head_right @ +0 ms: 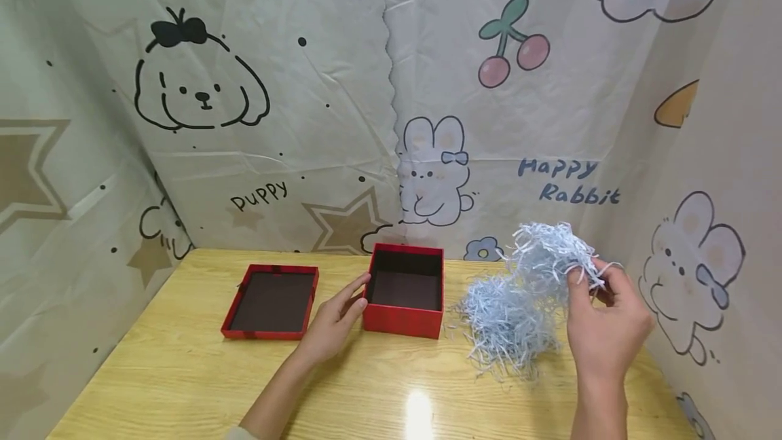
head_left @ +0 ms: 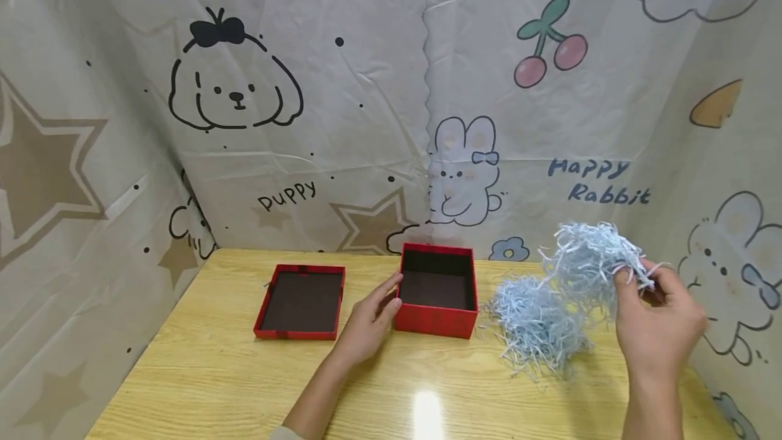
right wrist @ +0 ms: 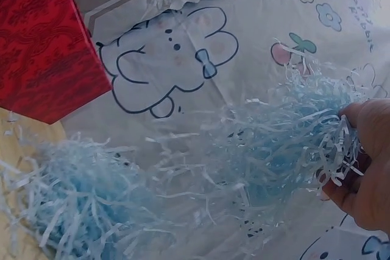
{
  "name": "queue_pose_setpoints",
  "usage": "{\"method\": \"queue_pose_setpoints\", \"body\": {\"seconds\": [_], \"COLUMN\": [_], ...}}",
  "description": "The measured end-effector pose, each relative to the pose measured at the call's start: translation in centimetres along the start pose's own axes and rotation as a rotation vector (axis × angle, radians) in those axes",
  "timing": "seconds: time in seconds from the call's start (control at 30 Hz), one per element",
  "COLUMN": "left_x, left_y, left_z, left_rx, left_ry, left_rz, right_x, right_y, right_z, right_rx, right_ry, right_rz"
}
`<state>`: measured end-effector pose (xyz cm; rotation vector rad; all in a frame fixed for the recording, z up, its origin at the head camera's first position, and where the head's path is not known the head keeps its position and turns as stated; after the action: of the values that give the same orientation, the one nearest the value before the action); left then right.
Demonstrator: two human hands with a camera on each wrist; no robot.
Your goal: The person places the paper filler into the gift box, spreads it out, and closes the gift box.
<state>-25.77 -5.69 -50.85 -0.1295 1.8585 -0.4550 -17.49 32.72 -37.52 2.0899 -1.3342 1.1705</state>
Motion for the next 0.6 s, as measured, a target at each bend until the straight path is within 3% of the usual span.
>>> {"method": "queue_pose_setpoints", "body": {"seconds": [0.13,0.37,0.6], "left_x": [0.1,0.0,0.0], "left_y": [-0.2,-0.3,0.0], "left_z": [0.1,0.1,0.0], "left_rx": [-0.010,-0.012,-0.039], "left_ry": [0.006,0.030,0.029], "left_rz": [-0.002,0.026,0.043], "right_x": [1.4,4.5,7.3], "right_y": [0.6,1.8,3.5], "right_z": [-0.8,-2.1,-2.4], "right_rx": [0.002,0.008,0.027], "right_ry": [-0.009,-0.099,-0.149], "right_rz": [-0.037,-0.147,-0.259]}}
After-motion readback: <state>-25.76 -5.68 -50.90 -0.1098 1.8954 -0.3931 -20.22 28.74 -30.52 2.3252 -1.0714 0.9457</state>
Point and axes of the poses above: each hand's wrist, its own z-axis away from the middle knuckle, its own y-axis out of the palm, x = y × z, the point moved 3 cm from there along -z, towards the middle knuckle, and after that the axes turned 5 degrees about -x, right-handed, at the moved point
